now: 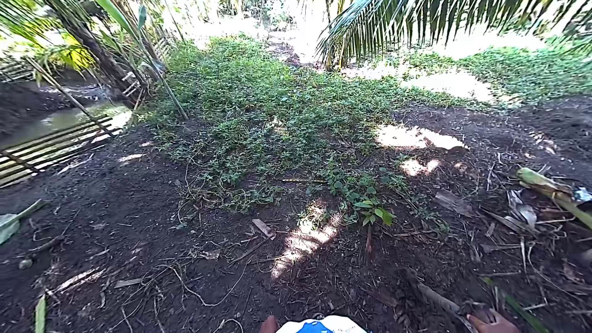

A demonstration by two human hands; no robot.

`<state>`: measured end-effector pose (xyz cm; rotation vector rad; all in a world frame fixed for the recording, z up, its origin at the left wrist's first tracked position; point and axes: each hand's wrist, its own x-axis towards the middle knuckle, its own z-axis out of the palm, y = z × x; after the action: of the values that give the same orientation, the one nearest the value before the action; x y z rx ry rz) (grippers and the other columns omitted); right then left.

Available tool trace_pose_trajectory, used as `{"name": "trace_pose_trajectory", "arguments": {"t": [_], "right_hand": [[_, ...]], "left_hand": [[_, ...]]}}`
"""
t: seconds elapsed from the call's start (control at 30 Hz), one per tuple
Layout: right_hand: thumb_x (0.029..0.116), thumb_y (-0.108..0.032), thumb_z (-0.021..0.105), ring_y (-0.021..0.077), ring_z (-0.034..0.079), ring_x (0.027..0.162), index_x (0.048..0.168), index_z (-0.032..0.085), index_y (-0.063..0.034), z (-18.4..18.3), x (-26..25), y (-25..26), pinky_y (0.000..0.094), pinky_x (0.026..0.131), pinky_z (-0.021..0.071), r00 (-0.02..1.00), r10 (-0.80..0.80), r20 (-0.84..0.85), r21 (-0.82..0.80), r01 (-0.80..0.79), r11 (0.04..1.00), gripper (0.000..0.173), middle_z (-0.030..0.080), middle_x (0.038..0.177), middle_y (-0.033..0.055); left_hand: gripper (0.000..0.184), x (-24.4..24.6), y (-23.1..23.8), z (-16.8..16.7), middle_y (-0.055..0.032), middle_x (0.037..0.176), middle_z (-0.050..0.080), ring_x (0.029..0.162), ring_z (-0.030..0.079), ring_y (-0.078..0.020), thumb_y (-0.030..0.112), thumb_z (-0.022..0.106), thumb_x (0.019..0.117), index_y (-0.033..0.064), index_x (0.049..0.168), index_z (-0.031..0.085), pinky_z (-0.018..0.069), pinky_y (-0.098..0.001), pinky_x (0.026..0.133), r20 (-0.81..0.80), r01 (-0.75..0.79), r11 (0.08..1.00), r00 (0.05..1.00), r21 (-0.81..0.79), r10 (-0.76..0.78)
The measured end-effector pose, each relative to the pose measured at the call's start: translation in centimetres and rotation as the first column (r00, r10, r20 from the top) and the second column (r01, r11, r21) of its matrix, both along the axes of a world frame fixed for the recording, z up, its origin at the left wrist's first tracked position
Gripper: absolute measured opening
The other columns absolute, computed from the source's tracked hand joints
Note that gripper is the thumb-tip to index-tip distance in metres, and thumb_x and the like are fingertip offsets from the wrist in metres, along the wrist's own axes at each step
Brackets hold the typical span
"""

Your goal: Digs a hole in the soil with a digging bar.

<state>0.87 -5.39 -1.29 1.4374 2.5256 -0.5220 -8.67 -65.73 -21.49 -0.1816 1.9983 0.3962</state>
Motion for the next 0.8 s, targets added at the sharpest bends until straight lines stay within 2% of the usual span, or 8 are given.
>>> {"name": "trace_pose_trajectory", "arguments": {"t": [0.17, 0.3, 0.47, 0.7, 0.8], "right_hand": [[0.0822, -0.035, 0.079, 0.0423, 0.069, 0.111, 0.119, 0.071, -0.0055, 0.4, 0.0, -0.4, 0.0668, 0.093, 0.0508, 1.0, -0.001, 0.002, -0.002, 0.001, 1.0, 0.048, 0.073, 0.114, 0.0236], [0.0833, -0.033, 0.08, 0.0444, 0.067, 0.116, 0.126, 0.068, -0.0037, 0.8, 0.3, -0.6, 0.067, 0.097, 0.0495, 1.0, -0.012, -0.012, -0.027, 0.012, 1.0, 0.053, 0.071, 0.119, 0.026], [0.0826, -0.032, 0.081, 0.0448, 0.066, 0.117, 0.127, 0.068, -0.0021, 0.6, 0.4, -0.2, 0.0662, 0.099, 0.0488, 0.999, -0.021, -0.027, -0.018, 0.021, 1.0, 0.055, 0.07, 0.12, 0.027], [0.082, -0.031, 0.081, 0.0455, 0.068, 0.112, 0.118, 0.071, -0.0034, 0.5, 0.5, -0.3, 0.0681, 0.093, 0.0497, 0.999, -0.006, -0.034, -0.015, 0.005, 1.0, 0.047, 0.072, 0.114, 0.0265], [0.0826, -0.032, 0.08, 0.0454, 0.068, 0.112, 0.119, 0.071, -0.0036, 0.2, 0.8, -0.4, 0.0684, 0.094, 0.0495, 1.0, -0.002, -0.02, -0.021, 0.002, 1.0, 0.047, 0.072, 0.114, 0.0264]], "left_hand": [[0.037, 0.2, 0.0, 0.6, -0.0235, 0.133, 0.065, 0.13, 0.059, -0.0368, 0.028, 0.053, 0.107, -0.0006, 0.125, 0.068, 0.0446, -0.0551, 0.11, 0.0, -0.007, 0.999, 1.0, 0.054, 0.007], [0.036, 0.9, -0.3, 0.8, -0.0234, 0.13, 0.067, 0.128, 0.061, -0.0371, 0.028, 0.056, 0.1051, -0.0003, 0.123, 0.07, 0.0462, -0.055, 0.109, -0.017, -0.061, 0.997, 0.998, 0.056, 0.062], [0.036, 1.3, -0.5, 1.1, -0.0222, 0.128, 0.068, 0.126, 0.063, -0.036, 0.03, 0.057, 0.1046, 0.001, 0.121, 0.071, 0.0475, -0.0548, 0.107, -0.024, -0.109, 0.994, 0.994, 0.011, 0.109], [0.037, 1.1, -0.4, 1.5, -0.0224, 0.129, 0.068, 0.126, 0.063, -0.0364, 0.03, 0.056, 0.105, 0.0007, 0.123, 0.07, 0.0476, -0.0548, 0.107, -0.002, -0.09, 0.996, 0.996, 0.018, 0.09], [0.038, 1.3, -0.4, 1.3, -0.0226, 0.129, 0.068, 0.125, 0.063, -0.0362, 0.032, 0.055, 0.1053, 0.0009, 0.123, 0.07, 0.048, -0.0551, 0.107, -0.011, -0.083, 0.996, 0.996, 0.026, 0.084]]}}
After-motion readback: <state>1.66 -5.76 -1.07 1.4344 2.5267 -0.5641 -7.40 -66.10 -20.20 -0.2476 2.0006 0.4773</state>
